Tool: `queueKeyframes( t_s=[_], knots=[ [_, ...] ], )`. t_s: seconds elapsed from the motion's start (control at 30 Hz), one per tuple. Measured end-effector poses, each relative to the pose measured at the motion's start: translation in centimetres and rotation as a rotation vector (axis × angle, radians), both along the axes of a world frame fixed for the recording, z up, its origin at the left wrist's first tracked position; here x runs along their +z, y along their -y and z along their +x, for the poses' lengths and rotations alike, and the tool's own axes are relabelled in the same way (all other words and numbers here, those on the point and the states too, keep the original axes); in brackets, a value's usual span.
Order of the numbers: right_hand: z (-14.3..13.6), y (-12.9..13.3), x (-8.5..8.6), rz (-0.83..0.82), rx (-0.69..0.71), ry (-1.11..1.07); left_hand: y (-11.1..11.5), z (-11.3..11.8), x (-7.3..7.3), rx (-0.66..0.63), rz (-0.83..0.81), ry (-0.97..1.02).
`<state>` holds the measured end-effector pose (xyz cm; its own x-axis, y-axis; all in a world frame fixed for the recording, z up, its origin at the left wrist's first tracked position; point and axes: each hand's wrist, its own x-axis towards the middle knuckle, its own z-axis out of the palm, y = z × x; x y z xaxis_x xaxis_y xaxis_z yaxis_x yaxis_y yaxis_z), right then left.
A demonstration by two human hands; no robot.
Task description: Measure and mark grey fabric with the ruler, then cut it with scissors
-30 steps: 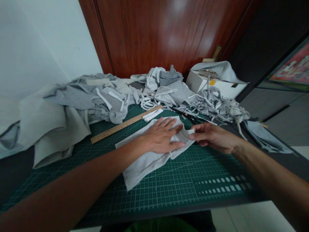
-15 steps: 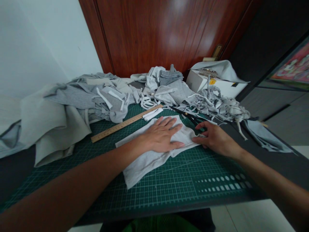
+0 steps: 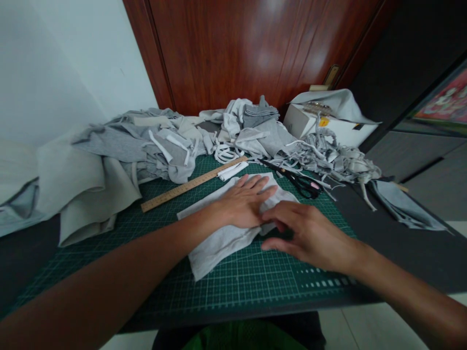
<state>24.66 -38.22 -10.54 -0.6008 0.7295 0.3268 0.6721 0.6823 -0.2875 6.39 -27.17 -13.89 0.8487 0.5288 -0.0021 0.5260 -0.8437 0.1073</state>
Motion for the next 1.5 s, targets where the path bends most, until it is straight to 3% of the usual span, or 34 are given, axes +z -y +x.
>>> queueKeyframes(
  t_s=[0.13,0.3,0.4,0.87,1.17,1.5],
  knots=[
    [-1.6,-0.4,-1.4,0.034,0.074,0.111,-0.1,-0.2,0.4,-0.029,0.011,-0.055],
    [-2.0,-1.1,-2.3,0.325,0.145,0.221,0.0,-0.2,0.5,-0.023,0.019,-0.072],
    [-2.3,-1.0,-2.4,0.418,0.153,0.217,0.0,-0.1,0.4,-0.023,0.014,-0.071],
    [-2.2,-1.4,-0.8,0.345,0.138,0.295,-0.2,-0.1,0.4,-0.02,0.003,-0.058],
    [-1.5,-2.1,-1.6,0.476,0.189,0.209,0.1,-0.1,0.6,-0.009,0.011,-0.075],
    [-1.1,-3.5,-3.1,0.509,0.212,0.154,0.2,-0.3,1.0,-0.025,0.019,-0.105]
  ],
)
